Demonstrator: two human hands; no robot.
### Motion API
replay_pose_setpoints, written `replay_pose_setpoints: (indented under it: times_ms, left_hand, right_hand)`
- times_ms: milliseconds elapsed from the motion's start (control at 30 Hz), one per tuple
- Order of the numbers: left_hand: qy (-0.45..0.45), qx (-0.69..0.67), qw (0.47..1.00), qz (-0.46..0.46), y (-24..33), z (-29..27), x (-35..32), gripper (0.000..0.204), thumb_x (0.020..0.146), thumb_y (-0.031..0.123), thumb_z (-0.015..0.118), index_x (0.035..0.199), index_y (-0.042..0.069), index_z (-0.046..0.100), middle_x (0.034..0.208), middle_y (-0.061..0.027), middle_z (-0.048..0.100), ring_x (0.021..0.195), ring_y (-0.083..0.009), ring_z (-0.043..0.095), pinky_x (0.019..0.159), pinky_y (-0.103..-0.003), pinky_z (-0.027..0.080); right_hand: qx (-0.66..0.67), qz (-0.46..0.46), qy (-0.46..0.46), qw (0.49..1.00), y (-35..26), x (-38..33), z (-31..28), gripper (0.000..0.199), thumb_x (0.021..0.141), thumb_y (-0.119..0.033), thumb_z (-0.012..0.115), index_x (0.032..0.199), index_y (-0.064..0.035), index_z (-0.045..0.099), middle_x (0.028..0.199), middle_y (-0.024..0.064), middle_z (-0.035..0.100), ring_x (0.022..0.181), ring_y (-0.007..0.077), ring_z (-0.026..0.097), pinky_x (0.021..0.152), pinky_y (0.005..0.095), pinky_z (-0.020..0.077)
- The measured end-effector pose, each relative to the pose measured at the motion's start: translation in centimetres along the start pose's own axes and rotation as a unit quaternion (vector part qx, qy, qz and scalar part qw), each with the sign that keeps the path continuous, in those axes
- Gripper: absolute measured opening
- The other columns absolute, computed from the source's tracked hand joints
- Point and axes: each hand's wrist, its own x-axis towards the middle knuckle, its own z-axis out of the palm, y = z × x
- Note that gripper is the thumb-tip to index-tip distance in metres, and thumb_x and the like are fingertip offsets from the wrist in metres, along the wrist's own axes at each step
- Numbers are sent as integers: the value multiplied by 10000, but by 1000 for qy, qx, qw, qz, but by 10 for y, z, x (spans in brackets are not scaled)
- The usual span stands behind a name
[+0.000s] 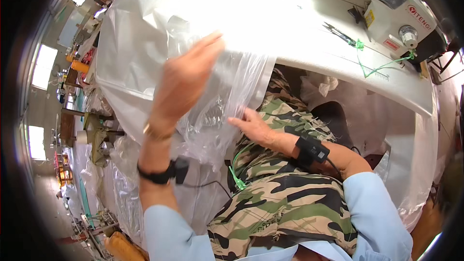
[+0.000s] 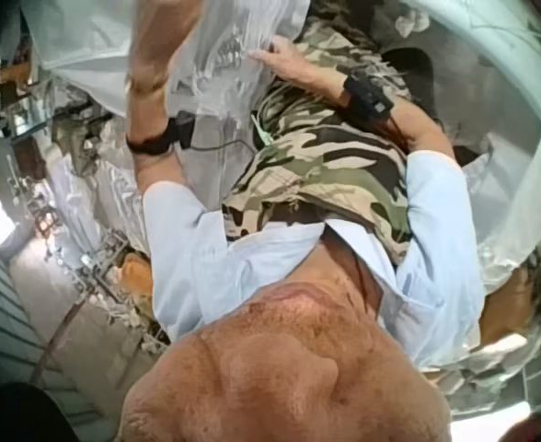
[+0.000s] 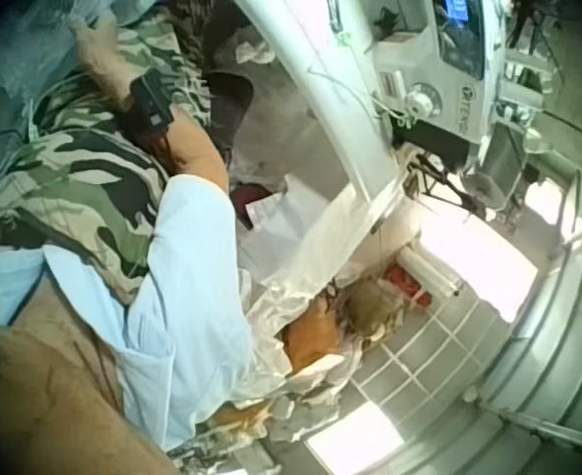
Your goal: The recorder is sewing together large white plastic sheets using an industrial sewing machine in a factory setting.
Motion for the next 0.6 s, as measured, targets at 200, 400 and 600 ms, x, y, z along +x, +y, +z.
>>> replay_pose_setpoints:
  times_ms: [200, 400, 600]
  left_hand:
    - [-71, 140, 983, 93, -22, 106, 109, 326, 816, -56, 521, 1129, 5, 587, 1041, -175, 654, 956, -323, 650, 796, -405, 542]
    - [-15, 76, 996, 33, -40, 46, 16, 60, 872, 29, 579, 818, 2, 584, 803, -133, 558, 742, -314, 600, 630, -423, 459]
    - [-12, 111, 992, -64, -29, -47, -121, 138, 784, 3, 679, 915, 37, 653, 916, -93, 630, 815, -292, 631, 665, -381, 499]
  right_hand:
    - [-125, 47, -37, 990, -10, -12, -17, 354, 926, -330, 679, 955, 1, 558, 788, 7, 508, 749, 92, 481, 659, 307, 455]
    - [-77, 66, -60, 993, -2, -15, -51, 219, 974, -170, 606, 1102, 9, 609, 1017, 41, 652, 903, 95, 594, 834, 255, 485]
    - [-82, -48, 66, 993, -23, -12, -61, 218, 940, -132, 621, 1078, 33, 588, 897, 56, 661, 780, 118, 633, 715, 264, 508]
